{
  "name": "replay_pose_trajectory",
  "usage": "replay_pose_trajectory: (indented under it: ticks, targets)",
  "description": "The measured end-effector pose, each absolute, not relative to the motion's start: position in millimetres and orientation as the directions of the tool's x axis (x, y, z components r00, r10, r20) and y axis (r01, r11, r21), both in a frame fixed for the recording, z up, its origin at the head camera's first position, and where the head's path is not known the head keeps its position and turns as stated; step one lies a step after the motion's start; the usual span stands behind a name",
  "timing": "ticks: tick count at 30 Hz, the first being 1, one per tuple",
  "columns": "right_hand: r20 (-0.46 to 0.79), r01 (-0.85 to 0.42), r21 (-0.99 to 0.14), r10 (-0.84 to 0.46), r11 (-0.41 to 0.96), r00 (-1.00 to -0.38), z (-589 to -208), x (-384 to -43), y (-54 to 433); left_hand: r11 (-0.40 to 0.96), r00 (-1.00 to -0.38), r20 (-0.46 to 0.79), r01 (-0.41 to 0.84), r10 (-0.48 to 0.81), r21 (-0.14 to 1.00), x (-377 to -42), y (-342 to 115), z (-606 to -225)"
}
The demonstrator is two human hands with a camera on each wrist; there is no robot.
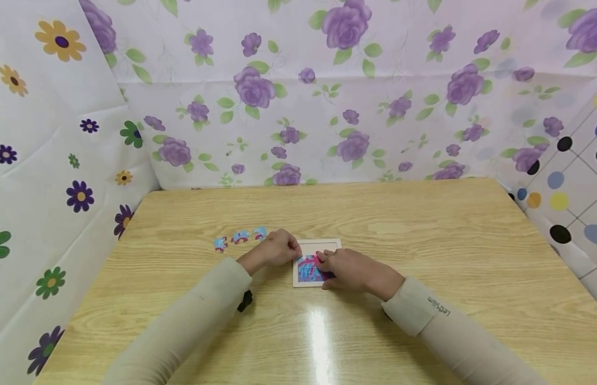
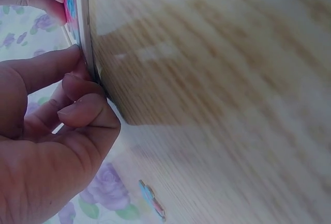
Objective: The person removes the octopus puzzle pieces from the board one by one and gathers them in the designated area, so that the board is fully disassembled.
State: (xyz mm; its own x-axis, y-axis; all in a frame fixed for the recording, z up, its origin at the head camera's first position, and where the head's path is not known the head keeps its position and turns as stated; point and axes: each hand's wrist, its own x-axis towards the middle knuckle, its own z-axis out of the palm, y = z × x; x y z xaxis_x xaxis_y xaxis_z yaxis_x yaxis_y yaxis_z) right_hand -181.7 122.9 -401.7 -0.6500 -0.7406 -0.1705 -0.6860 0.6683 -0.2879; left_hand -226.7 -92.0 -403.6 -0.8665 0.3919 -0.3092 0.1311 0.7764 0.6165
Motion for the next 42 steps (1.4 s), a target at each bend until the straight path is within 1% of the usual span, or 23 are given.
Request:
replay_pose_trajectory:
  ticks: [6,13,17,26,32,36,42]
  targets:
    - [-0.197,-0.709,-0.244,-0.750,0.661,-0.632,-398.4,-174.8,119.1,0.771,-0.861,-0.311,0.134,0.401,0.623,-226.3,-92.1,-403.5]
    - [-0.224,-0.714,-0.197,-0.740,0.672,-0.634,-397.9,-171.0,114.8,0.784,-0.857,-0.328,0.131,0.396,0.606,-226.6,-90.7,-400.8]
    - [-0.237,-0.722,-0.181,-0.742,0.667,-0.627,-397.9,-170.8,114.2,0.787,-0.851,-0.325,0.154,0.413,0.598,-226.0,-90.0,-396.2]
    - [-0.233,-0.708,-0.189,-0.732,0.680,-0.640,-397.5,-169.9,114.5,0.795,-0.835,-0.353,0.154,0.423,0.587,-226.7,-89.9,-393.0]
    - [-0.244,-0.691,-0.194,-0.717,0.696,-0.653,-397.4,-170.0,115.3,0.775,-0.814,-0.371,0.145,0.447,0.615,-226.4,-91.1,-386.9]
    - [-0.249,-0.683,-0.209,-0.713,0.700,-0.655,-398.0,-170.0,115.1,0.766,-0.812,-0.380,0.123,0.443,0.631,-225.4,-93.4,-385.9]
    - [-0.236,-0.690,-0.211,-0.721,0.692,-0.651,-396.5,-170.0,114.7,0.761,-0.798,-0.375,0.154,0.472,0.630,-223.8,-93.9,-382.8]
